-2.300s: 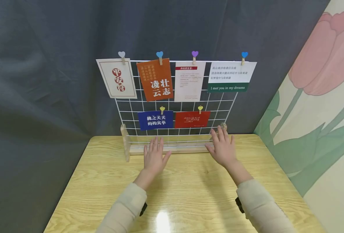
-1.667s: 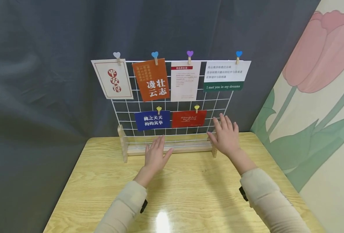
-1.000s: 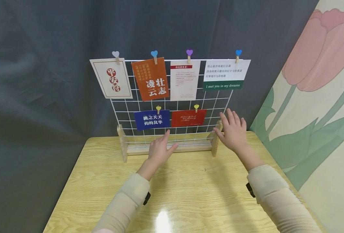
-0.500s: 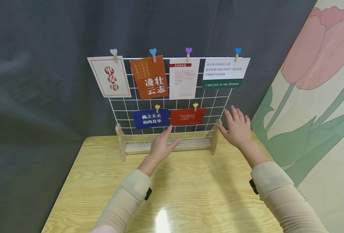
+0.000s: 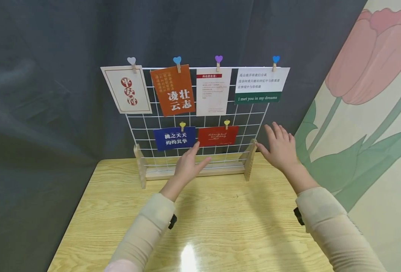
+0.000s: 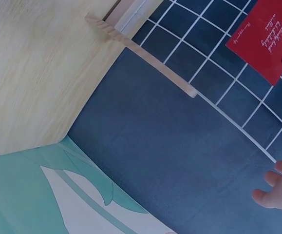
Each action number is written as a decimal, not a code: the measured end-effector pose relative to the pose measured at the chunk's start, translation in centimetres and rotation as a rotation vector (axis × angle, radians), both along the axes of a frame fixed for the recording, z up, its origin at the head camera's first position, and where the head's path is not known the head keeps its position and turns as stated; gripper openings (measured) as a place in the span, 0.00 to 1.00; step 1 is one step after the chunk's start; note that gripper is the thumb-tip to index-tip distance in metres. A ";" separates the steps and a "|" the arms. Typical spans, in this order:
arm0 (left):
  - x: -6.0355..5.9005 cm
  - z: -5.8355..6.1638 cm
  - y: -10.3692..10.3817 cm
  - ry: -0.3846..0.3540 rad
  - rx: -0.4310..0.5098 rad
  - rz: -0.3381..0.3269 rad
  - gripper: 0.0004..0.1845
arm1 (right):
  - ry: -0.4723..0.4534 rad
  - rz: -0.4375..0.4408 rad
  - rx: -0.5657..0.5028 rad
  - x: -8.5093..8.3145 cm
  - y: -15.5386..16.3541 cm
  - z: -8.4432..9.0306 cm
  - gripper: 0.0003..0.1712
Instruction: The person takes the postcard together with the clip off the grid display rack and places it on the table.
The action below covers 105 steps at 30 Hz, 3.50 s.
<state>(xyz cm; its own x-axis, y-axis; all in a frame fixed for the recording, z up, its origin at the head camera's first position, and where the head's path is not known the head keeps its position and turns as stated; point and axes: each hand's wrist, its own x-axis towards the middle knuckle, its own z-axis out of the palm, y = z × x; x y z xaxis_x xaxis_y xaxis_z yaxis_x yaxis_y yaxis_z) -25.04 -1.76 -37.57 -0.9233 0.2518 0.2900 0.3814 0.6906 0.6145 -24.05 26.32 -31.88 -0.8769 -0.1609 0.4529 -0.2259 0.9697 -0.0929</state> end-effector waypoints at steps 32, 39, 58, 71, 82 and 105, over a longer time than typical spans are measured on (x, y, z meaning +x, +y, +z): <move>-2.1 4.1 1.3 -0.072 0.123 -0.083 0.38 | 0.030 -0.004 -0.108 -1.0 2.0 4.3 0.34; -2.4 4.8 1.6 -0.052 0.143 -0.111 0.36 | 0.023 -0.021 -0.102 -1.4 2.8 5.4 0.34; -2.9 8.5 3.3 -0.046 0.048 -0.177 0.35 | -0.060 -0.013 -0.204 -2.6 4.0 7.9 0.35; -3.9 9.7 4.1 -0.123 0.193 -0.165 0.33 | -0.111 -0.014 -0.233 -3.1 4.4 10.3 0.36; -4.4 10.6 4.6 -0.131 0.299 -0.154 0.32 | -0.149 -0.014 -0.421 -3.9 4.2 12.3 0.37; -5.4 12.5 6.0 -0.120 0.294 -0.159 0.32 | -0.187 -0.083 -0.539 -4.6 3.0 16.6 0.39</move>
